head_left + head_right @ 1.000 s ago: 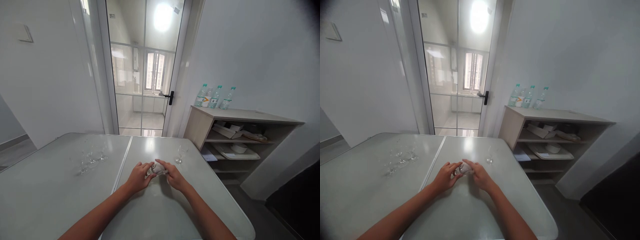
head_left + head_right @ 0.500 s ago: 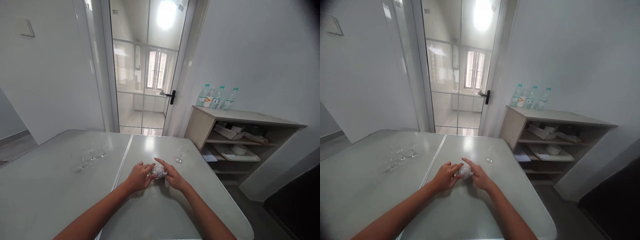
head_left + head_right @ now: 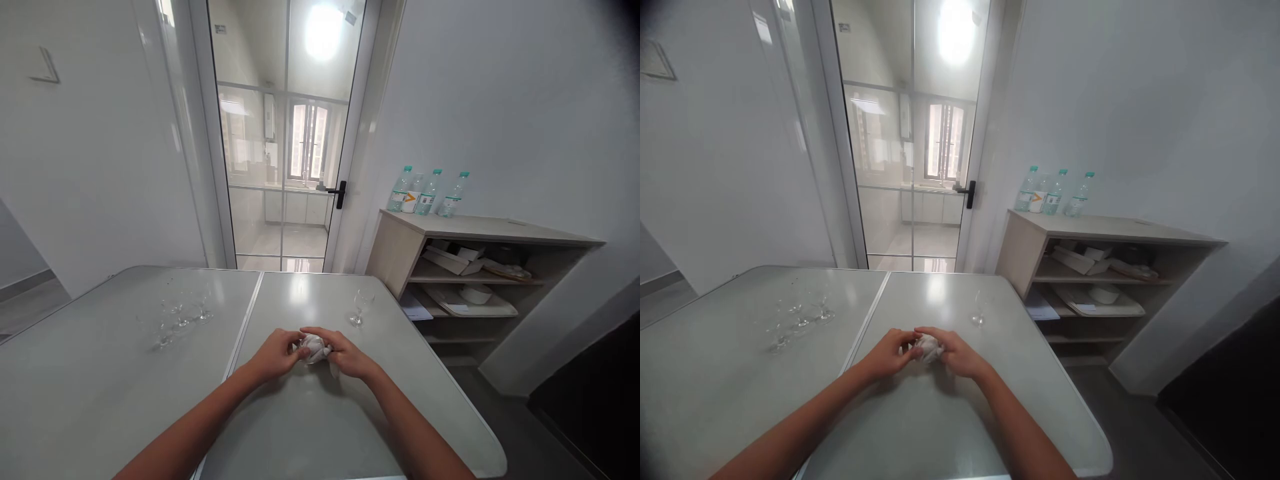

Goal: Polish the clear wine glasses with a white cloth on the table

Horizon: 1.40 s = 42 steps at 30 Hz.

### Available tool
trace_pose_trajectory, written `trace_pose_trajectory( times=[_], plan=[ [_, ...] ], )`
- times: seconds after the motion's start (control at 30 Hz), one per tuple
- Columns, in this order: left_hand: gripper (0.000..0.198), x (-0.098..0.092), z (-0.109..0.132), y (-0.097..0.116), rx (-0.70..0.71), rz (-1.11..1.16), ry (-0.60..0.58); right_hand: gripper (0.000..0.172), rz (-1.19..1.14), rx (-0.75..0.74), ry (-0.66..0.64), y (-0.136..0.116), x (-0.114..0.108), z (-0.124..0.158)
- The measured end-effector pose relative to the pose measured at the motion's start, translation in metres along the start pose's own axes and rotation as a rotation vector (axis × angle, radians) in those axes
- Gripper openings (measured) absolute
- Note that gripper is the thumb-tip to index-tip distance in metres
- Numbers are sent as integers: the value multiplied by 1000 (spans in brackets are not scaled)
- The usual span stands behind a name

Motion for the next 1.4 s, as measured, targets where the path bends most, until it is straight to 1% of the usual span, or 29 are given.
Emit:
trace_pose_trajectory(
  times=[0.03, 0.07, 0.17, 0.27, 0.33, 0.4, 0.47, 0.53, 0.6, 0.67, 0.77, 0.83, 0.9, 0.97, 1.03, 1.13, 1.2, 1.27, 1.3, 1.37, 1.4],
  plan=[
    [32, 0, 1, 2, 36, -138, 51, 88, -120, 47, -2, 1, 1, 0],
    [32, 1, 2, 5, 70, -256, 91, 89, -238, 90, 16, 4, 1, 0],
    [44, 3, 4, 7, 145, -468, 185, 94, -522, 161, 144, 13, -3, 1],
    [46, 5, 3, 3, 196, -569, 261, 95, -609, 218, 272, 24, -6, 0],
    [44, 7, 3, 1, 230, -595, 280, 96, -621, 254, 350, 28, -7, -1],
    [41, 8, 2, -1, 249, -593, 300, 96, -633, 248, 387, 29, -5, -2],
    [39, 6, 2, -1, 249, -578, 319, 96, -644, 202, 362, 26, -2, -4],
    [39, 3, 2, 0, 240, -570, 326, 95, -636, 144, 299, 21, 2, -6],
    [42, 0, 3, 2, 232, -571, 309, 94, -587, 96, 246, 18, 4, -6],
    [44, 0, 4, 4, 205, -553, 263, 90, -473, 53, 212, 16, 4, -5],
    [44, 5, 3, 4, 112, -447, 155, 83, -166, -19, 194, 14, 1, -2],
    [39, 9, 2, 3, 47, -322, 106, 79, 66, -38, 183, 14, -2, 0],
    [37, 9, 1, 3, -14, -135, 79, 78, 247, -37, 170, 14, -4, 3],
    [42, 8, 0, 2, -90, 133, 31, 77, 332, -53, 165, 13, -6, 5],
    [48, 9, -1, 2, -146, 446, -86, 76, 336, -80, 176, 11, -9, 7],
    [49, 11, -1, 1, -191, 836, -272, 73, 301, -120, 179, 8, -10, 9],
    [48, 12, -1, -6, -276, 1008, -324, 70, 301, -159, 143, 4, -8, 9],
    [49, 14, 0, -15, -393, 1113, -348, 70, 299, -183, 95, -1, -6, 7],
    [50, 14, 0, -18, -428, 1134, -352, 71, 281, -170, 80, -2, -5, 6],
    [53, 11, 0, -22, -426, 1082, -323, 78, 176, -83, 72, -3, -4, 4],
    [55, 9, -1, -22, -398, 999, -295, 81, 87, -19, 66, -1, -3, 3]
  ],
)
Point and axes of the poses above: each hand's wrist, its own z-axis away from the middle knuckle, its own x-axis out of the palm, y = z × x, the point moved 4 cm from there along -z, towards the middle knuckle, and after that the axes turned 9 degrees about -y, right-handed, at the moved point
